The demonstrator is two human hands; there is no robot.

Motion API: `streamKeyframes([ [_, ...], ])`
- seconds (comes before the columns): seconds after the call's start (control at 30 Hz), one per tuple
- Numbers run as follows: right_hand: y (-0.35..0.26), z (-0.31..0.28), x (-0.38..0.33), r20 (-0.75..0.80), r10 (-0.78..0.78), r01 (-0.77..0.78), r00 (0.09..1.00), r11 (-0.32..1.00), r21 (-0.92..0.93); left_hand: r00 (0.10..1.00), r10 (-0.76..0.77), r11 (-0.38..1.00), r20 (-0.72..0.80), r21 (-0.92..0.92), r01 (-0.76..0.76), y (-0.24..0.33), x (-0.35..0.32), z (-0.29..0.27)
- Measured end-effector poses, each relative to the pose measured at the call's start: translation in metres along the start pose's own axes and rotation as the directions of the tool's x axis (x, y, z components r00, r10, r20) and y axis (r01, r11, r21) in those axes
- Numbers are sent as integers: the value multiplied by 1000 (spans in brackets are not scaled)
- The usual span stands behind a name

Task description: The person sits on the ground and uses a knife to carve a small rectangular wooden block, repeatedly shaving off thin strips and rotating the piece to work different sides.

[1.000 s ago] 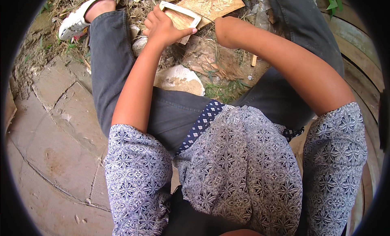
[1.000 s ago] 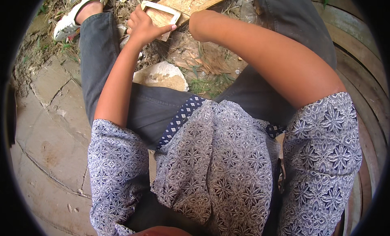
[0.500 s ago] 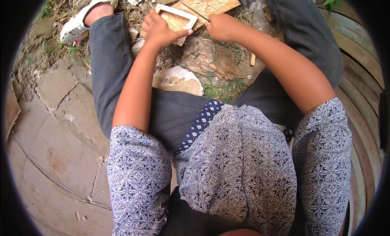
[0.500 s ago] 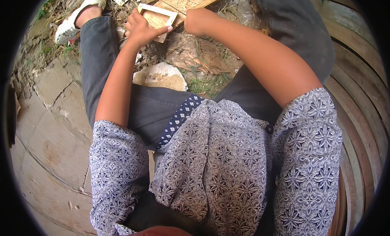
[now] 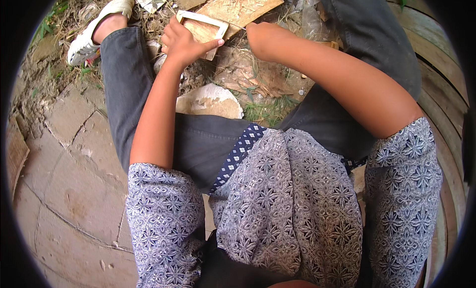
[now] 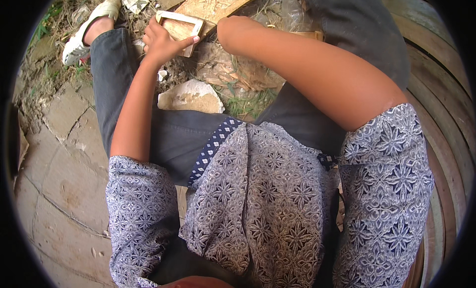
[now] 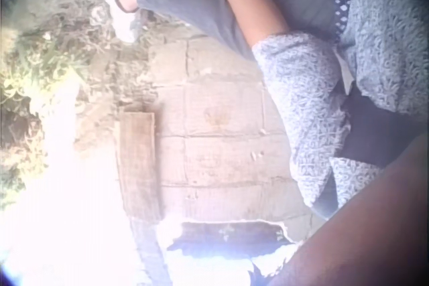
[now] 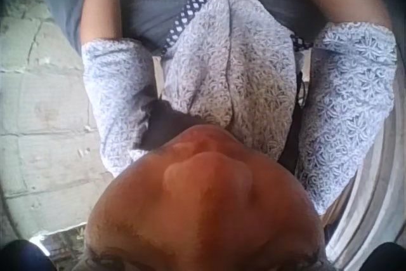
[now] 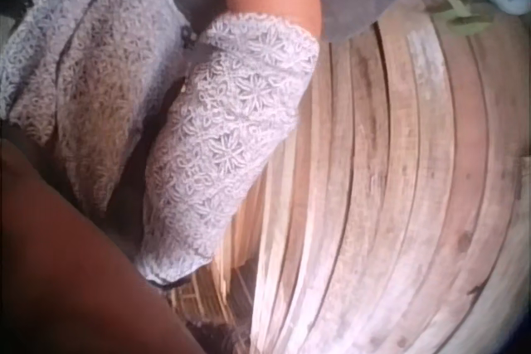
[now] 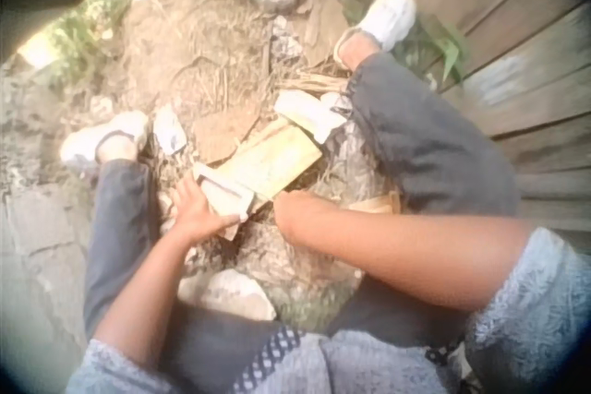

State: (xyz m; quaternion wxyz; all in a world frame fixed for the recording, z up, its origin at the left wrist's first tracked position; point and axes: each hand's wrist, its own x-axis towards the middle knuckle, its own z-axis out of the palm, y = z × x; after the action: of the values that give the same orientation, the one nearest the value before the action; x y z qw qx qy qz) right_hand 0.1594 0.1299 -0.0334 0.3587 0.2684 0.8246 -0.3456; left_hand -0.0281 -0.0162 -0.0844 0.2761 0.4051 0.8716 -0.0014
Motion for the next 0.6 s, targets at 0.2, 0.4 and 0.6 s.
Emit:
streamKeyframes([
  [0.2, -10, -6, 19, -37, 37, -35, 999, 999, 38, 1000, -19, 1000, 14, -5, 19, -2, 9, -4],
  [0.4, 5, 5, 29, -100, -9, 16, 995, 998, 68, 1000, 18, 999, -5, -37, -18, -5, 9, 2],
  [0.6, 8, -18, -5, 77, -48, 48, 996, 999, 4, 999, -42, 999, 29, 24, 41, -1, 3, -1],
])
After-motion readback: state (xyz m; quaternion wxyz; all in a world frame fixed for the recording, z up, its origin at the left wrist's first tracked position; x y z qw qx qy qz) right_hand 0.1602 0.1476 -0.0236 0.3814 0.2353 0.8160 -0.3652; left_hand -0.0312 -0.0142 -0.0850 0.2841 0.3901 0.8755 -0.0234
